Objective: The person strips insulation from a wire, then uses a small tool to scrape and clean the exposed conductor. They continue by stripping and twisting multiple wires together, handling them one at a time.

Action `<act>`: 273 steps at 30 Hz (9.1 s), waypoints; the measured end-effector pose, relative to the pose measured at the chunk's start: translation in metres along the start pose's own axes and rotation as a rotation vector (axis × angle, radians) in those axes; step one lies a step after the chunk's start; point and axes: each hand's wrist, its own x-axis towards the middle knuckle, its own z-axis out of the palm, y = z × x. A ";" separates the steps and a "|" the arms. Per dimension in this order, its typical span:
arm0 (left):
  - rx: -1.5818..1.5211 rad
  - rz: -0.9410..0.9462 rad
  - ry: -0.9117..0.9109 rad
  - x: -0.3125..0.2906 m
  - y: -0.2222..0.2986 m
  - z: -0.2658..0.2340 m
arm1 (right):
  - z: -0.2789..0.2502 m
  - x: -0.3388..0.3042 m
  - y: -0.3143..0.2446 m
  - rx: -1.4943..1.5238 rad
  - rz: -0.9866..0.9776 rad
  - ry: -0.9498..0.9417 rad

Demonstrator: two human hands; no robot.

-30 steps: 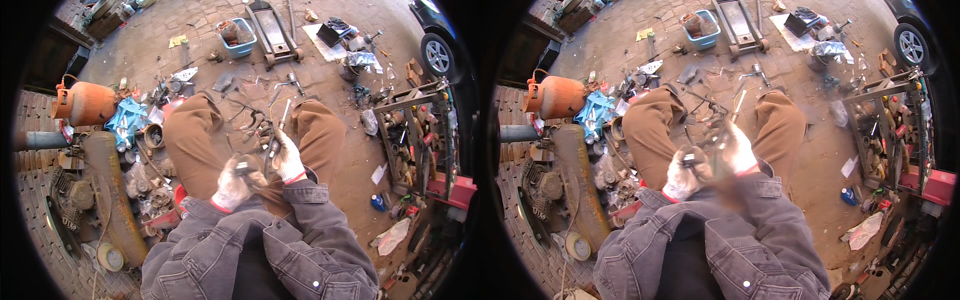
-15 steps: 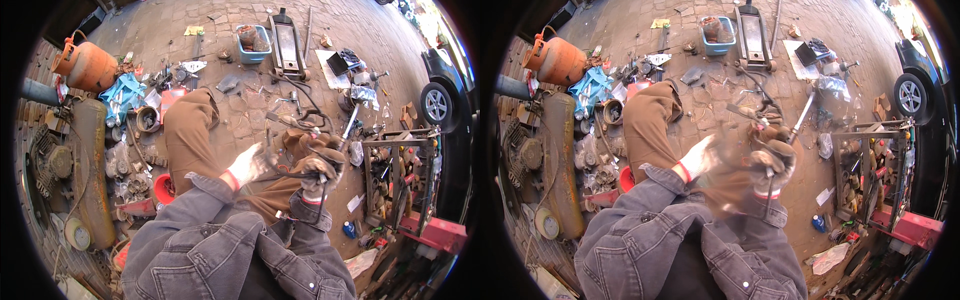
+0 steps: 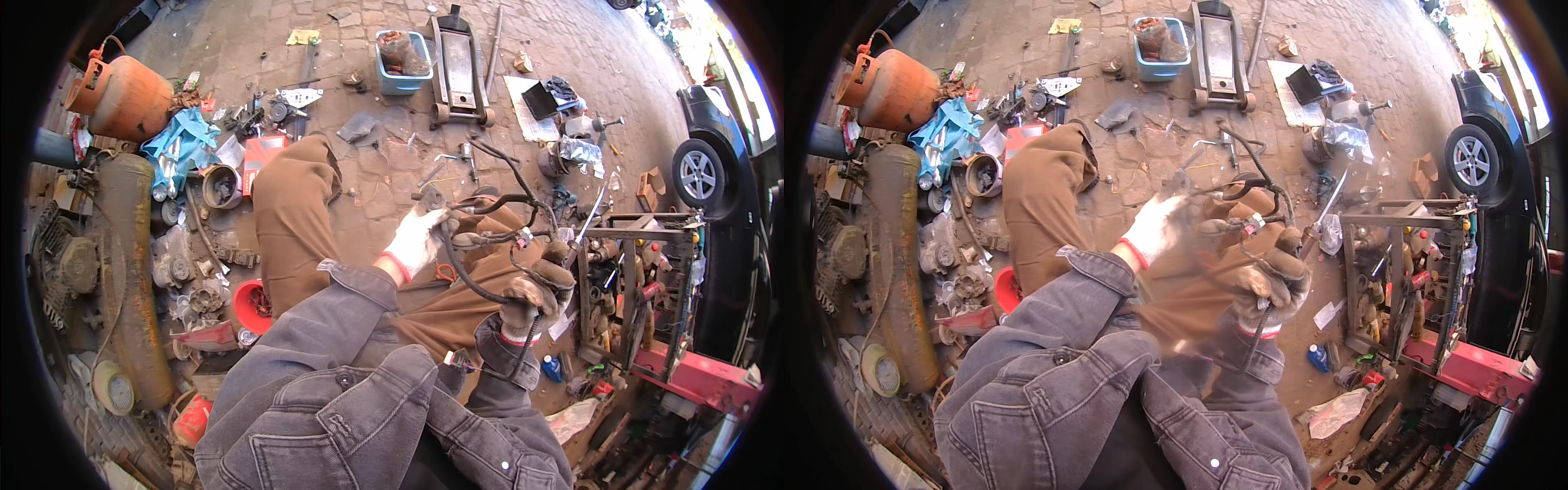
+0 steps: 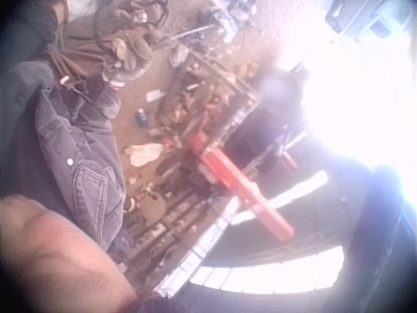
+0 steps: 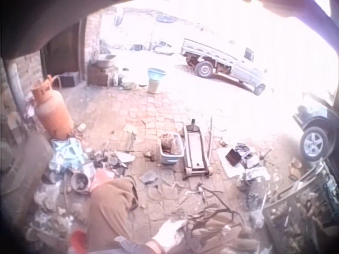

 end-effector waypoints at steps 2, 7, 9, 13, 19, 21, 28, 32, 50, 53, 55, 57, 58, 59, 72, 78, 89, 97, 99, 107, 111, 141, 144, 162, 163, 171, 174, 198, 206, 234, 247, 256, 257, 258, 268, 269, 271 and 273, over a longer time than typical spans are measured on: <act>0.052 0.118 0.052 0.001 0.009 0.007 | 0.010 0.000 0.005 -0.101 -0.069 0.060; 0.095 0.344 -0.021 -0.017 0.042 0.027 | 0.007 0.005 0.006 -0.207 -0.117 0.256; 0.155 0.415 -0.043 -0.027 0.054 0.036 | -0.004 0.011 0.007 -0.281 -0.028 0.229; 0.249 0.501 -0.069 -0.045 0.074 0.051 | -0.021 0.019 0.010 -0.243 -0.105 0.483; 0.347 0.532 -0.047 -0.071 0.082 0.067 | -0.085 0.018 -0.002 -0.908 0.135 0.790; 0.452 0.505 -0.037 -0.076 0.083 0.070 | -0.121 0.010 -0.005 -1.024 0.163 0.904; 0.619 0.459 -0.039 -0.092 0.081 0.076 | -0.141 0.001 0.016 -2.397 0.212 0.687; 0.725 0.453 -0.007 -0.097 0.080 0.078 | -0.084 0.016 0.037 -1.855 0.126 0.647; 0.770 0.383 -0.011 -0.101 0.083 0.073 | -0.010 0.022 0.079 -1.326 0.214 0.567; 0.771 0.353 0.015 -0.100 0.083 0.073 | -0.008 0.019 0.079 -1.780 0.156 0.145; 0.762 0.323 0.028 -0.101 0.083 0.073 | -0.007 0.018 0.078 -1.838 0.174 0.101; 0.720 0.281 0.039 -0.102 0.083 0.074 | -0.005 0.018 0.078 -1.722 0.236 0.250; 0.729 0.290 0.028 -0.102 0.082 0.074 | -0.003 0.018 0.077 -1.564 0.297 0.417; 0.724 0.292 0.025 -0.103 0.082 0.075 | -0.002 0.019 0.077 -1.403 0.351 0.557; 0.776 0.321 -0.055 -0.115 0.090 0.069 | -0.043 0.020 0.065 -1.307 0.227 0.672; 0.750 0.285 -0.071 -0.123 0.094 0.074 | -0.112 0.021 0.034 -1.505 0.309 0.615; 0.959 0.182 -0.035 -0.134 0.094 0.076 | -0.182 0.096 0.035 -2.265 0.371 0.356; 1.240 0.166 -0.057 -0.131 0.094 0.070 | -0.092 0.100 0.043 -1.817 0.199 0.319; 1.248 0.160 -0.089 -0.129 0.091 0.073 | -0.047 0.081 0.047 -1.705 0.291 0.277; 1.697 0.302 -0.038 -0.132 0.089 0.083 | 0.014 0.043 0.095 -2.115 0.205 0.057; 1.122 0.992 0.236 -0.125 0.081 0.068 | 0.028 0.038 0.091 -2.347 -0.046 -0.109; 1.433 0.637 0.125 -0.135 0.044 0.043 | -0.002 0.043 0.123 -2.524 -0.446 -0.198; 1.186 0.523 0.117 -0.134 0.042 0.044 | -0.006 0.040 0.123 -2.519 -0.480 -0.169; 0.381 0.182 -0.025 -0.130 0.047 0.049 | -0.067 0.001 0.118 -1.467 0.102 0.306; 0.385 0.142 -0.095 -0.131 0.053 0.049 | -0.065 0.003 0.118 -1.148 0.230 0.450; 0.337 -0.012 -0.162 -0.126 0.063 0.056 | -0.037 0.018 0.121 -1.303 0.279 0.461; 0.524 0.127 -0.063 -0.126 0.059 0.062 | -0.028 0.017 0.115 -1.343 0.161 0.339; 1.154 0.224 0.036 -0.119 0.071 0.048 | -0.019 0.005 0.098 -1.632 0.405 0.194; 1.711 0.367 -0.005 -0.123 0.082 0.076 | -0.021 0.006 0.092 -1.224 0.450 0.417; 0.668 0.048 0.073 -0.155 0.070 0.069 | -0.032 0.037 0.126 -1.862 -0.189 0.339; 1.735 0.969 0.141 -0.145 0.068 0.086 | -0.028 0.031 0.116 -1.562 -0.089 0.553; 0.297 0.017 0.033 -0.133 0.046 0.051 | -0.013 0.028 0.110 -1.655 0.066 0.368; 0.278 0.014 0.058 -0.131 0.042 0.051 | -0.012 0.027 0.110 -1.516 0.090 0.338; 0.227 0.018 0.028 -0.129 0.038 0.050 | -0.011 0.025 0.110 -1.552 0.097 0.325; 0.213 0.026 0.230 -0.118 0.047 0.046 | -0.004 0.020 0.094 -2.603 -0.496 -0.281; 0.209 0.047 0.179 -0.118 0.044 0.046 | -0.010 0.023 0.099 -2.616 -0.582 -0.362; 0.277 0.109 0.236 -0.118 0.035 0.048 | -0.022 0.028 0.107 -2.638 -0.611 -0.401; 0.374 0.160 0.165 -0.121 0.030 0.049 | -0.030 0.032 0.112 -2.628 -0.671 -0.419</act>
